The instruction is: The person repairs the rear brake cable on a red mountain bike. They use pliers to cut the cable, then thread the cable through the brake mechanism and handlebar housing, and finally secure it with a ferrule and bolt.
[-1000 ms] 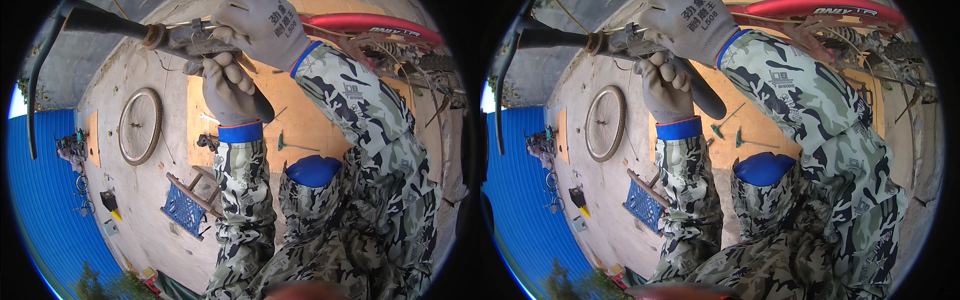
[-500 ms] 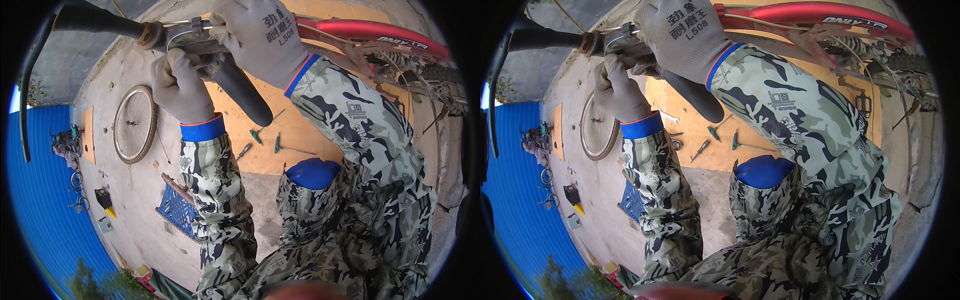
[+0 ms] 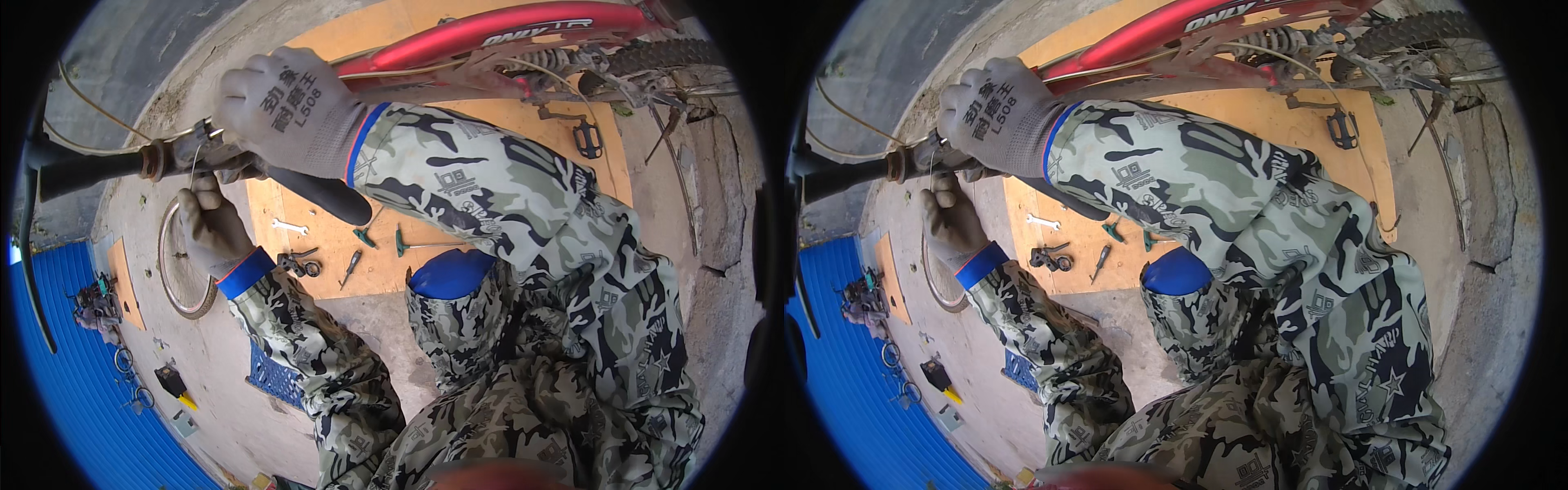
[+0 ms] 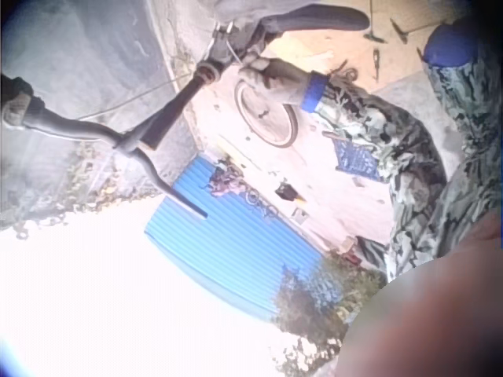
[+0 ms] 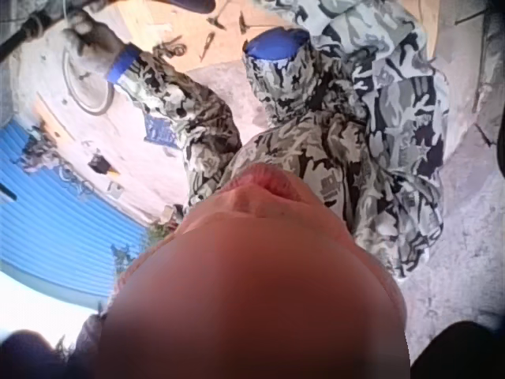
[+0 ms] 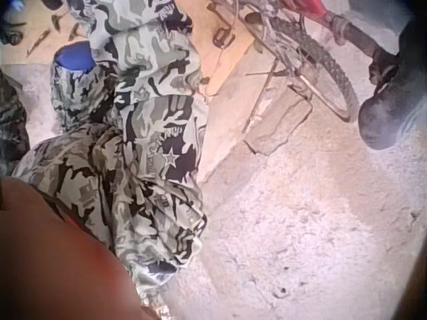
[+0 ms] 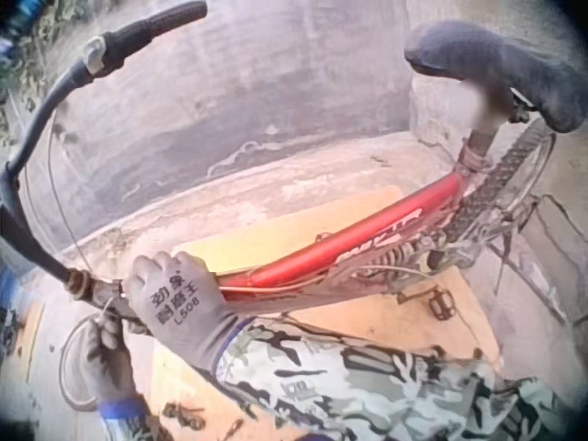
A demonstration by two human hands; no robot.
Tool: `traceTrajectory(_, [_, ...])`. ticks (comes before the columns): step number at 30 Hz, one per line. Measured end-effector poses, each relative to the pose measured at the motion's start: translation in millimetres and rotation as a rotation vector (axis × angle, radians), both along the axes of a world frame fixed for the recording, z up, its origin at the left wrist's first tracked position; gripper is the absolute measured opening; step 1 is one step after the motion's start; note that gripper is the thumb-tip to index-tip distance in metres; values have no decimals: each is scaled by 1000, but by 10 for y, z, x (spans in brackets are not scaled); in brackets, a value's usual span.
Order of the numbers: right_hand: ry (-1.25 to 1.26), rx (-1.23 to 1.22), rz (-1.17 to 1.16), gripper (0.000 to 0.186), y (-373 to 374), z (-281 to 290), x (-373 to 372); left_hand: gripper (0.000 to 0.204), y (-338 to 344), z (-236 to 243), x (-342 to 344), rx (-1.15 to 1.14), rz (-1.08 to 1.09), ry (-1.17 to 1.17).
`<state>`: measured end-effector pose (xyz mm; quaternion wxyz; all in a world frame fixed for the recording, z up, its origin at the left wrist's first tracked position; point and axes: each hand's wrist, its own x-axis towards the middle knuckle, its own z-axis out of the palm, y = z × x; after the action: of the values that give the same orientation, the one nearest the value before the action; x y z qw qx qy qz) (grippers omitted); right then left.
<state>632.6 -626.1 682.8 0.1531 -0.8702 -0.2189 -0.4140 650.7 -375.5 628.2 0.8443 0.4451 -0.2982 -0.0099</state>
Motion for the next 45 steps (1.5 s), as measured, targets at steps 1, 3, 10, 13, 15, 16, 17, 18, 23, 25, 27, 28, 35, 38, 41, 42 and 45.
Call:
traceTrajectory(1, [-1, -2, 20, 23, -86, -7, -105, 45, -34, 1, -79, 107, 391, 106])
traceTrajectory(3, [-96, 106, 117, 27, -329, -105, -372, 36, -51, 89, -265, 215, 499, 54])
traceTrajectory(10, [-229, 516, -427, 23, -2185, -1085, -1140, 31, -778, 555, -768, 592, 1331, -319])
traceTrajectory(13, [59, 284, -641, 25, -2428, -1336, -1236, 35, -1086, 715, -650, 454, 1275, -468])
traceTrajectory(15, [210, 548, -428, 27, -2475, -1341, -1289, 41, -1154, 723, -505, 355, 1163, -560])
traceTrajectory(16, [256, 653, -291, 28, -2481, -1307, -1306, 47, -1130, 727, -435, 310, 1084, -583])
traceTrajectory(17, [288, 623, -350, 25, -2466, -1261, -1327, 54, -1094, 709, -391, 133, 1011, -434])
traceTrajectory(18, [292, 629, -318, 26, -2458, -1201, -1324, 54, -1013, 745, -333, 174, 971, -412])
traceTrajectory(23, [407, 677, -253, 28, -2226, -991, -1143, 40, -446, 1061, -276, 945, 923, -1122])
traceTrajectory(25, [529, 525, -174, 31, -2180, -951, -1032, 38, -132, 1282, -258, 811, 899, -1084])
traceTrajectory(27, [446, 259, -374, 32, -2139, -997, -966, 35, 97, 1222, -252, 814, 832, -1124])
traceTrajectory(28, [282, 114, -405, 33, -2135, -1037, -958, 34, 200, 1180, -231, 844, 804, -1119])
traceTrajectory(35, [600, 392, -550, 30, -2364, -883, -1554, 37, 196, 1170, -345, 689, 825, -890])
traceTrajectory(38, [542, 552, -555, 28, -2272, -621, -1528, 40, -46, 1354, -476, 782, 878, -1098])
traceTrajectory(41, [568, 119, -493, 32, -2152, -610, -1279, 62, 149, 1593, -592, 395, 1168, -809])
traceTrajectory(42, [564, 171, -504, 32, -2133, -689, -1235, 61, 221, 1599, -597, 384, 1213, -717])
traceTrajectory(45, [552, 164, -568, 30, -2556, -1127, -1500, 46, 337, 1499, -449, 185, 993, -281])
